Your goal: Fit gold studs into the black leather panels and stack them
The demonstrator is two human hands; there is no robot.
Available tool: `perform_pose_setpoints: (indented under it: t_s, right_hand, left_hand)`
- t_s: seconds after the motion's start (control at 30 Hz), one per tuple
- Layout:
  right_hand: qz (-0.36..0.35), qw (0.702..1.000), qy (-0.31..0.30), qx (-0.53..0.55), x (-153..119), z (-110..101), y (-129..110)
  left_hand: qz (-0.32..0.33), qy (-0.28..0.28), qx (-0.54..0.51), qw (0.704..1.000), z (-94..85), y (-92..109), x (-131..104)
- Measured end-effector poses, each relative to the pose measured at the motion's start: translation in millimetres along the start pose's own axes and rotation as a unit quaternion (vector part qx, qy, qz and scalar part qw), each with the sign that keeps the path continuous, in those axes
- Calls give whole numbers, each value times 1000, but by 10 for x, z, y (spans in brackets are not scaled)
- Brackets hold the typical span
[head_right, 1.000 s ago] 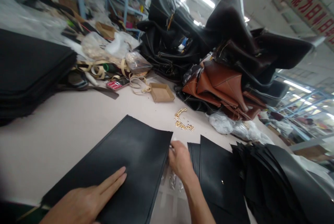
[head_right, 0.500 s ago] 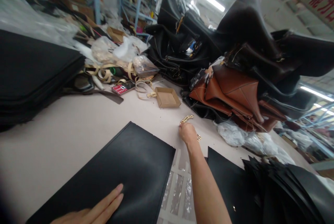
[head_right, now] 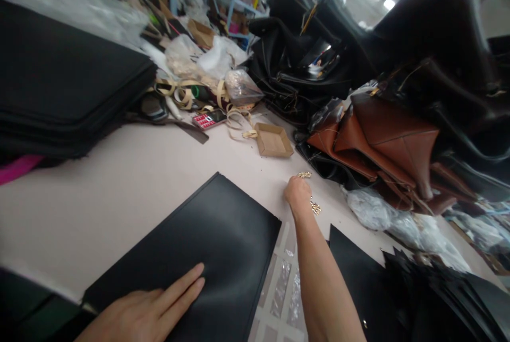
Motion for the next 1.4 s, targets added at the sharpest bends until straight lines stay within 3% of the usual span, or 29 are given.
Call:
perform_pose_setpoints:
  t_s: [0.1, 0.23, 0.37, 0.53, 0.6, 0.97, 1.17, 1.4]
  right_hand:
    - [4, 998, 4, 57, -48, -54, 80]
    - [-47, 985, 5, 168, -349, -139, 57]
    - [-117, 948, -40, 293, -1164, -64, -158]
    - [-193, 866, -136, 441, -2252, 130, -492]
    - [-205, 868, -129, 434, -2458, 121, -577]
    - [-251, 893, -116, 354, -2531, 9, -786]
    - [-230, 910, -150, 309, -2472, -40, -827]
    - [-199, 914, -230, 269, -2300, -21, -915]
  left_hand:
    - [19, -41, -8, 999, -170, 60, 18]
    - [42, 0, -10, 999, -244, 64, -9]
    - [57, 75, -1, 996, -237, 72, -79]
    - [69, 111, 7, 991, -227, 83, -104]
    - [79, 124, 18, 989, -228, 89, -109]
    - [78, 160, 3, 984, -232, 88, -116]
    - [82, 163, 4, 983, -222, 92, -109]
    - [90, 141, -19, 986, -229, 84, -122]
Point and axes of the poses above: each hand's wrist, its own x-axis towards the middle knuckle, its own z-axis out of the palm, y = z × x, the point moved 5 cm from there along x, towards the middle knuckle, and after that the axes turned 3 degrees about z, right-handed, at the moved point
